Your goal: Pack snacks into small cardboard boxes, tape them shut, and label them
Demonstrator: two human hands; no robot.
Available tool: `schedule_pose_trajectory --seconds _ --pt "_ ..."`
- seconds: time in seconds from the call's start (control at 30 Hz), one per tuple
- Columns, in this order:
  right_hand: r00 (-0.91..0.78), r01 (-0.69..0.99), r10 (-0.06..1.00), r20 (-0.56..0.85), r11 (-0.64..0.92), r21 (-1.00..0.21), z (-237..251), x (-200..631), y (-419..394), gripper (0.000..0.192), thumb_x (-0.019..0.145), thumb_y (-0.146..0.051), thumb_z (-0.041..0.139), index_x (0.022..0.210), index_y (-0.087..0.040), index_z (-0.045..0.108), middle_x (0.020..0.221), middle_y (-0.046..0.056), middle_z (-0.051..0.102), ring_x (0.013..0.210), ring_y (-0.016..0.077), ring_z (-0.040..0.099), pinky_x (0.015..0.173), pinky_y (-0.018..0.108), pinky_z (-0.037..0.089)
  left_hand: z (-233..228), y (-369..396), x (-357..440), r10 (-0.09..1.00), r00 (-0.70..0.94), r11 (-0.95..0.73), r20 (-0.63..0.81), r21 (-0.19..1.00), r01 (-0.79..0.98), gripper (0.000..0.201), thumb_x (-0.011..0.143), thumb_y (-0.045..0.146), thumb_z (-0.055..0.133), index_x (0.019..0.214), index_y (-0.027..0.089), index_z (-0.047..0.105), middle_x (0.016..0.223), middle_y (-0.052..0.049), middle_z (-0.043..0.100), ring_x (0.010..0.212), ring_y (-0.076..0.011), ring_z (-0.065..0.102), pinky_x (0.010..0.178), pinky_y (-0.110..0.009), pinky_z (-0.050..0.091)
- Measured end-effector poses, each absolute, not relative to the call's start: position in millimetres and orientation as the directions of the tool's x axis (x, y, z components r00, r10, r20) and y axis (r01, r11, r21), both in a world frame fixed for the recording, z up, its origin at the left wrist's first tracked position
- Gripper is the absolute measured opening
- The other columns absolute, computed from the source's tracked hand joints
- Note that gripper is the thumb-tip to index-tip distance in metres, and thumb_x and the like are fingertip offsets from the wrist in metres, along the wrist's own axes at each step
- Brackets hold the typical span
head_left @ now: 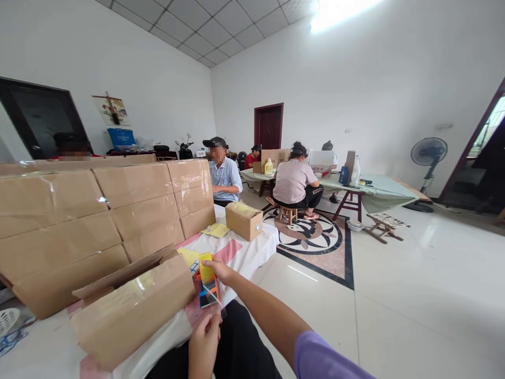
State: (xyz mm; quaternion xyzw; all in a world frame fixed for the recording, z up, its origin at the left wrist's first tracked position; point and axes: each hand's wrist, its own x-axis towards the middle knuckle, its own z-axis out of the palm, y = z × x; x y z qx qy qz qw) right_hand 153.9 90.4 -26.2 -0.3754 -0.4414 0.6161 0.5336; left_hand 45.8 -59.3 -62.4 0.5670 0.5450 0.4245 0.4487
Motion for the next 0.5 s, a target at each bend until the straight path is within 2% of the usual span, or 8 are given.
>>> schedule_pose_trajectory --seconds 0.2,0.37,0.5 --pt "-0.067 -0.323 0.997 0.036 0.012 -0.946 -28.5 151.6 93.4 0.044 0.076 -0.060 0.071 0.091 -0.019 0.066 0.076 0.004 0.070 0.081 0.0243 0.069 0.077 0.037 0.054 -66.4 -58.3 55.5 0.999 0.039 -0.034 0.026 0.973 0.230 0.068 0.068 0.088 0.050 0.057 0.021 0.057 0.049 0.000 0.051 0.050 -0.0175 0.048 0.052 -0.030 0.037" --pt "0.011 -0.295 0.996 0.094 0.093 -0.951 -38.1 146.4 88.7 0.036 0.078 -0.057 0.072 0.093 -0.024 0.066 0.080 0.000 0.068 0.080 0.0227 0.067 0.078 0.037 0.052 -65.3 -65.2 52.4 0.999 -0.039 0.032 -0.018 0.921 0.388 0.054 0.076 0.074 0.045 0.059 0.024 0.055 0.053 -0.001 0.055 0.055 -0.0212 0.052 0.059 -0.032 0.037" --pt "0.048 -0.262 0.992 0.116 0.124 -0.957 -39.8 145.0 83.8 0.041 0.076 -0.062 0.070 0.087 -0.022 0.066 0.076 0.001 0.068 0.077 0.0226 0.067 0.074 0.036 0.052 -52.2 -76.1 46.7 0.993 -0.113 0.069 -0.015 0.866 0.495 0.045 0.080 0.067 0.045 0.068 0.026 0.059 0.063 -0.002 0.063 0.066 -0.0251 0.058 0.064 -0.033 0.038"
